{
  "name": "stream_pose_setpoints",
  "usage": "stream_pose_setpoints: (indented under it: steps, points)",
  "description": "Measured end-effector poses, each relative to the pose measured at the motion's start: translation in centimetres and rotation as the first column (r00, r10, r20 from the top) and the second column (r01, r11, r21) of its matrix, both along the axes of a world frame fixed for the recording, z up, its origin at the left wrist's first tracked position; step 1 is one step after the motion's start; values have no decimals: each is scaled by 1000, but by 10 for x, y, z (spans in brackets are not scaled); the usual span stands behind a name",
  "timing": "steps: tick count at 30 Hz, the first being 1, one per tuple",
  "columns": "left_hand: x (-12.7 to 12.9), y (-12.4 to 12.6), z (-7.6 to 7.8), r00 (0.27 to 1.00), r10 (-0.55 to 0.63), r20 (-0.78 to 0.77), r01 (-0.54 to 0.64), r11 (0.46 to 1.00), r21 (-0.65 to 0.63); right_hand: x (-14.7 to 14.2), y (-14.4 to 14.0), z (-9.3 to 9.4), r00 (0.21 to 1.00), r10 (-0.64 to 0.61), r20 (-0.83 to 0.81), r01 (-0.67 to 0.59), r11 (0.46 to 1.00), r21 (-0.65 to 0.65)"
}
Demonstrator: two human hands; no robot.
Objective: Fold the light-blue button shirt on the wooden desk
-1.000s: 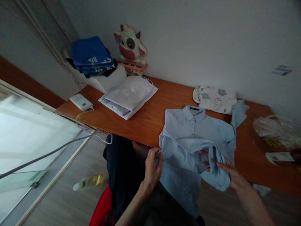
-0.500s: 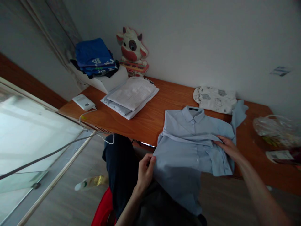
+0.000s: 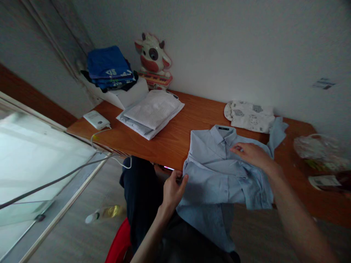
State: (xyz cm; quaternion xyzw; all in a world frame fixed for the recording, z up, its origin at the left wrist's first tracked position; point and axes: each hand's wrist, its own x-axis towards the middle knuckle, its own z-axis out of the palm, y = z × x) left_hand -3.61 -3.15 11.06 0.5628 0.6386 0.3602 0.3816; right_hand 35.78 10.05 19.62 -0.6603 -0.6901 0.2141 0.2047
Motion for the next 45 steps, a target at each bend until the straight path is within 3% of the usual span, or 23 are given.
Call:
stream_pose_setpoints:
  steps: [1,3,6,10,14,16,21,26,33,38,45]
  points:
    - [4,6,2,999,4,-35,-4,1000,7,-28,13,-2,988,153,23,-152,988,-29]
    - [13,16,6,998,14,-58,-13,1000,23,-84,39,-11,960,271,65,-270,962,-27]
    - [25,23,9,999,44,-6,-43,997,67,-149,73,-29,941,277,195,-285,958,12]
    - [31,20,9,997,75,3,-75,992,98,-184,102,-53,943,243,225,-264,963,64]
    - [33,9,-1,982,190,-11,-188,975,120,-182,112,-73,981,185,-59,-176,976,132]
    - [39,2,-11,975,224,0,-222,967,123,-177,109,-81,979,166,-115,-146,975,167]
    - [59,-14,-34,976,192,104,-208,963,171,-179,95,-88,972,121,202,-165,962,218]
    - [50,-11,-41,857,386,341,-418,908,22,-186,89,-83,938,98,334,-174,963,207]
    - [59,-19,-56,820,283,497,-299,953,-50,-181,88,-81,924,129,361,-203,964,174]
    - [56,-32,-62,959,77,274,-85,996,17,-172,91,-78,926,111,360,-191,962,195]
    - [34,-32,-57,956,44,289,-62,997,55,-168,99,-77,953,119,278,-170,972,165]
